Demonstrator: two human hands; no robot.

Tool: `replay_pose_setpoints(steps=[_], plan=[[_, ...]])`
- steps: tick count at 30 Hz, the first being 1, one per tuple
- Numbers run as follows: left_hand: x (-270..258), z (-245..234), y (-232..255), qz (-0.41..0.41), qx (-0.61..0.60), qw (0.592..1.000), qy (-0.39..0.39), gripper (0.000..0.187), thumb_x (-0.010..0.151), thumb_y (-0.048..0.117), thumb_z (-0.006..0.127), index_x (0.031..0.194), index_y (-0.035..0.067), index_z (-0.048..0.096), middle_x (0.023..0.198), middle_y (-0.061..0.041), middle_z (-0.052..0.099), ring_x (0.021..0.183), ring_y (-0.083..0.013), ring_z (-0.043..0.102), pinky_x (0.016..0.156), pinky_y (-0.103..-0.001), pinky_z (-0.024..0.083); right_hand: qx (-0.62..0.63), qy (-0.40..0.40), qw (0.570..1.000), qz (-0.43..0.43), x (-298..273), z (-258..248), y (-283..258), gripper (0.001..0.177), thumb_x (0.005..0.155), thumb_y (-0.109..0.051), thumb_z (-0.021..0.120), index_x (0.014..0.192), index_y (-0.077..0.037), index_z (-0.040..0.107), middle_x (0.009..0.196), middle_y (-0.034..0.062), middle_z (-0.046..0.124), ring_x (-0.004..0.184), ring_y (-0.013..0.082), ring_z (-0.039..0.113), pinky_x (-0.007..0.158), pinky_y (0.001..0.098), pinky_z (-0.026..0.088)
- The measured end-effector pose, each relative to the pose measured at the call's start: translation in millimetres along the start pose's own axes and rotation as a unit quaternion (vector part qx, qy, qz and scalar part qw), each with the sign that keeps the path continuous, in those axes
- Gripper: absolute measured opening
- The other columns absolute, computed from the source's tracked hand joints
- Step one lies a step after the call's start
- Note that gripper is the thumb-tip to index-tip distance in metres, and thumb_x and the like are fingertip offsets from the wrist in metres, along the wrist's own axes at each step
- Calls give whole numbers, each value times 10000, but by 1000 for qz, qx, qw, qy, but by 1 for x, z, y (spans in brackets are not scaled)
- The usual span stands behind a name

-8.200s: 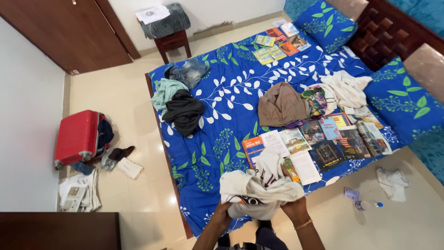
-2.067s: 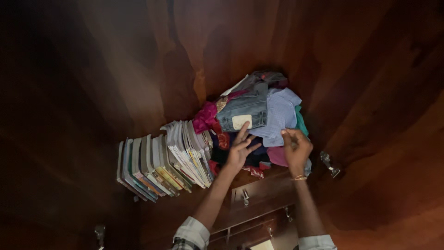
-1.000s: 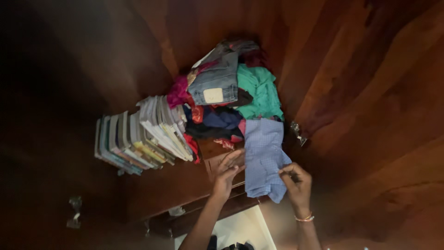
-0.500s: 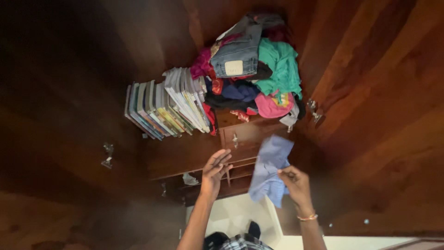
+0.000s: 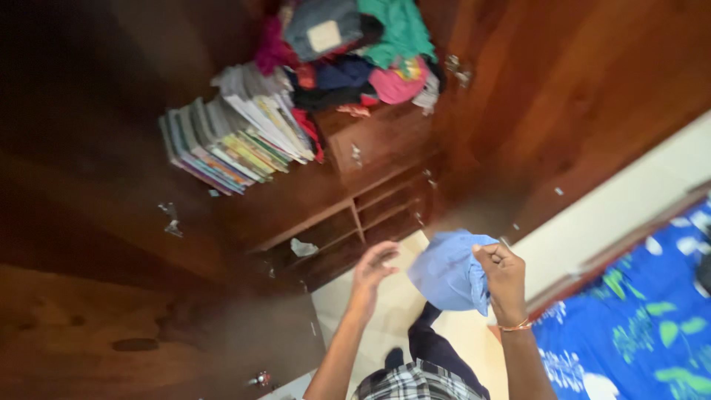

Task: The person moves books and clothes from a wooden wardrobe to a bed. They repeatedly take items from the wardrobe and place them on the bed, which already has some items on it.

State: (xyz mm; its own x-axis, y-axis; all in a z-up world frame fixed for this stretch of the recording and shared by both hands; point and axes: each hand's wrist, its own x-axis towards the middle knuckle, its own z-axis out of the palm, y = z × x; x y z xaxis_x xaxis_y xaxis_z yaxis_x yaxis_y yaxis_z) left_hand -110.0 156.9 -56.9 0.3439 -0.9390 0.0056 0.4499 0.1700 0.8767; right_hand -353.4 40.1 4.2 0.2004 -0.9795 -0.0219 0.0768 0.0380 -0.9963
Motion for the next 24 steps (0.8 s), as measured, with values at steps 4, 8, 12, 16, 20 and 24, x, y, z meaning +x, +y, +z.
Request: replay_pose_setpoints(steps=[4,8,12,16,20,24], plan=[[-34,63,-44,-56,274,956,-93,919,722,213,850,1508,135,381,1527,-92,418,1387,-288,443,1021,-421,481,58,7,998,-12,-49,-20,-8,129,975,-86,709,892,10,685,738,-41,608,636,1,475,552,184,364],[-59,104,-69,92,406,904,-97,1032,702,220,923,1557,115,353,1495,-207,377,1399,-416,400,1153,-478,375,96,13,995,5,-81,-40,-22,124,974,-78,710,900,18,686,740,-10,631,626,18,490,546,190,368],[-67,113,-89,134,465,873,-59,644,744,136,813,1352,112,600,1463,-212,481,1356,-434,460,1138,-481,393,173,45,983,51,-100,-64,-44,124,964,-91,679,888,6,686,765,3,669,643,46,565,562,213,448],[-69,110,-112,150,492,857,-18,247,764,110,737,1005,65,760,1316,-183,627,1225,-391,567,1048,-461,462,180,81,980,36,-117,-112,-50,134,975,-92,688,879,0,676,799,2,679,686,54,594,608,223,486],[-74,112,-138,153,491,857,-16,156,860,121,694,977,48,767,1072,-143,752,979,-327,702,874,-410,561,154,114,981,22,-131,-179,-43,104,963,-97,690,912,-6,694,846,8,703,727,59,615,654,220,498],[-81,136,-139,144,410,900,17,160,933,136,671,993,27,771,942,-130,776,800,-247,749,719,-346,587,56,151,987,-10,-147,-255,-26,138,999,-113,713,953,17,719,878,-11,692,764,41,583,685,205,471]])
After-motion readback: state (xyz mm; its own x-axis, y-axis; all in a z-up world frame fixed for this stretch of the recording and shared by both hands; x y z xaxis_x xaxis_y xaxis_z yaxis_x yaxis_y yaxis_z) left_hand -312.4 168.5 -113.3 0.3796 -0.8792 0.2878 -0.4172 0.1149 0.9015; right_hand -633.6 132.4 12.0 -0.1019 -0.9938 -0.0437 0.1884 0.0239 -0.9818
